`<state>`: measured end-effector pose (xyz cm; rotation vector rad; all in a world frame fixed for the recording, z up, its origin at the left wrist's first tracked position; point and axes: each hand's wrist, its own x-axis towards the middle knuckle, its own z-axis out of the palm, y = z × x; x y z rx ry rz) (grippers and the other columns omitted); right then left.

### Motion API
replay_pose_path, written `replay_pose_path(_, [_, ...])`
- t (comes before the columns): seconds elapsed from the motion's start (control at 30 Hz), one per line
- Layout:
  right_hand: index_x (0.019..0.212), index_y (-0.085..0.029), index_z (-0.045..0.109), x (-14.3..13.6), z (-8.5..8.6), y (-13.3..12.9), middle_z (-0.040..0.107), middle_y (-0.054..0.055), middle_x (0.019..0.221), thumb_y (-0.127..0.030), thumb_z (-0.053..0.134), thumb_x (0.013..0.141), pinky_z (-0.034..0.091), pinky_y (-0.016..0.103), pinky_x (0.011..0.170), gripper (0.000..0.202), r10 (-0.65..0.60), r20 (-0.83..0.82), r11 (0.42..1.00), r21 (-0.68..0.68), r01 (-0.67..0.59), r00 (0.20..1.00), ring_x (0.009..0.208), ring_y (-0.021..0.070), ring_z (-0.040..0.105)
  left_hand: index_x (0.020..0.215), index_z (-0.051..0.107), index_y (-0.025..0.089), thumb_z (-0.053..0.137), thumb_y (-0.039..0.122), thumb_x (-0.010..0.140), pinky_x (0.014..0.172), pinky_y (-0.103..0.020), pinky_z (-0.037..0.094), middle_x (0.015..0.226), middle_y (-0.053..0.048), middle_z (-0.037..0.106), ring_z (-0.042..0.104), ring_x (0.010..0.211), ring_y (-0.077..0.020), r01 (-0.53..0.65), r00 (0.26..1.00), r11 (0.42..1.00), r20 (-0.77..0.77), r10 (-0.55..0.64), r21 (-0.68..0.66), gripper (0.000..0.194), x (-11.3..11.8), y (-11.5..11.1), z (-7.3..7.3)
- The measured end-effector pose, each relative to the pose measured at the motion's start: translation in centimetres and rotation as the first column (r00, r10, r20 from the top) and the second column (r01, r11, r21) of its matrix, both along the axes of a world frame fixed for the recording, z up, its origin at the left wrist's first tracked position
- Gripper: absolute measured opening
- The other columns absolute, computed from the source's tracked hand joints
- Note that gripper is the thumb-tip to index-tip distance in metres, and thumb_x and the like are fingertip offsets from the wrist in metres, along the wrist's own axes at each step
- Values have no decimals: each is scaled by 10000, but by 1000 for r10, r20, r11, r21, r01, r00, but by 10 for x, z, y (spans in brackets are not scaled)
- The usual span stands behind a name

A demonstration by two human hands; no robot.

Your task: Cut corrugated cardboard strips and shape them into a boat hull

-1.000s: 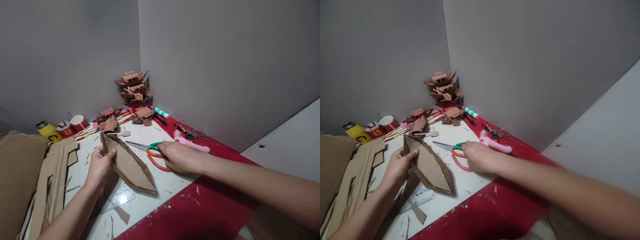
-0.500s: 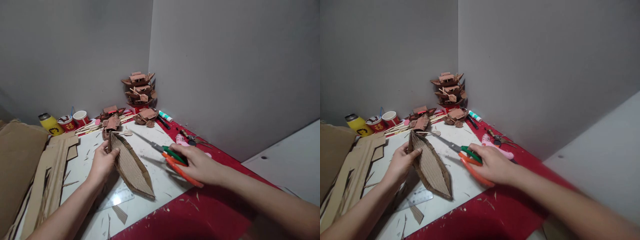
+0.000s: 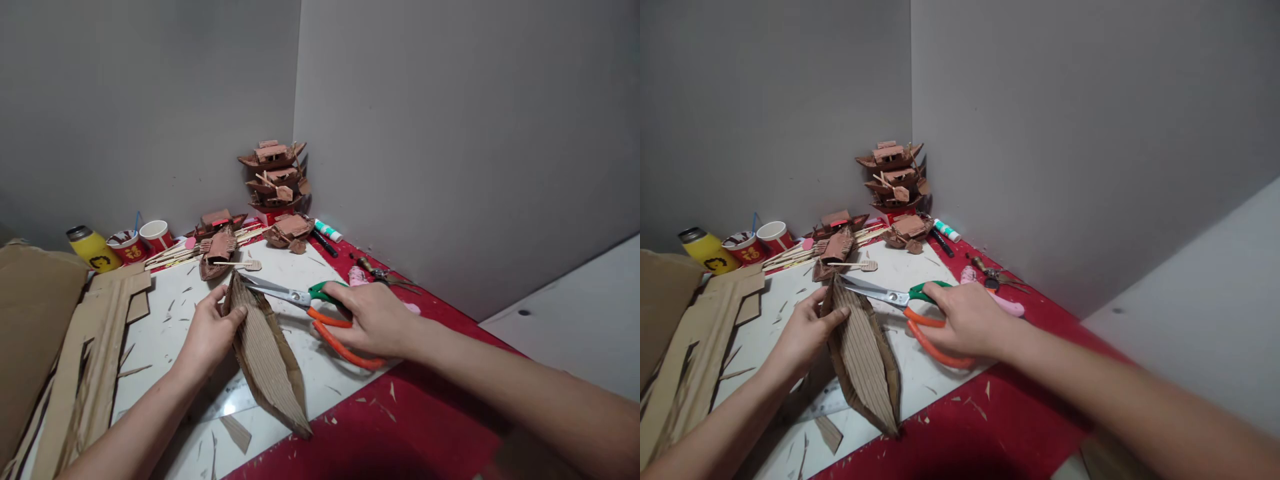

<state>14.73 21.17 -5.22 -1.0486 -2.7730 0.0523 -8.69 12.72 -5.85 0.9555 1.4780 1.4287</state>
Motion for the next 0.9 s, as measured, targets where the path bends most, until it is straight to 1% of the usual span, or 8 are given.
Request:
replay_pose_path(0.13, [918,-173,575,-1,-4,2,634,42,640,-571,459,834,256,274,545,423,19,-27,999,39,-18,999,574,198,563,928,619,168,707,224,635,682,-335,513,835,-49,718,665,707,-212,18,1000,1000,-25,-18,-8,310,2,-1,2])
replay_pose_path(0.33, [890,-173,592,-4,-6,3,628,29,606,-591,463,821,218,264,520,443,-3,-54,996,84,8,999,538,182,555,931,615,180,706,223,634,681,-329,517,859,-43,718,668,722,-212,31,999,999,-28,-32,-19,314,3,-2,4])
replay_pose_path(0.47, [866,-170,594,-2,-13,7,638,28,607,-599,463,818,197,264,511,451,37,-71,989,148,-26,997,526,170,552,954,608,174,695,215,644,674,-322,521,850,-40,718,667,711,-204,34,999,998,-32,-36,-44,325,2,-2,4])
replay_pose_path(0.6, [813,-174,584,1,-21,11,634,19,584,-592,482,806,178,263,500,431,70,-87,974,222,-49,994,504,160,545,998,589,168,670,214,674,716,-312,518,882,-27,714,669,764,-191,69,996,996,-52,-73,-64,337,1,-2,3])
replay_pose_path(0.77, [819,-174,587,1,-21,12,643,20,587,-596,473,809,161,261,493,436,39,-84,974,224,-20,996,504,164,554,1012,572,164,659,206,678,702,-312,525,851,-19,711,673,766,-198,68,994,995,-75,-74,-79,348,2,-1,3])
replay_pose_path(0.9, [796,-176,582,1,-20,11,646,22,582,-598,477,806,155,262,492,436,27,-79,974,227,-8,997,496,165,555,1003,575,172,657,197,676,687,-290,525,841,-7,712,671,752,-181,52,995,994,-84,-59,-92,338,2,-1,2])
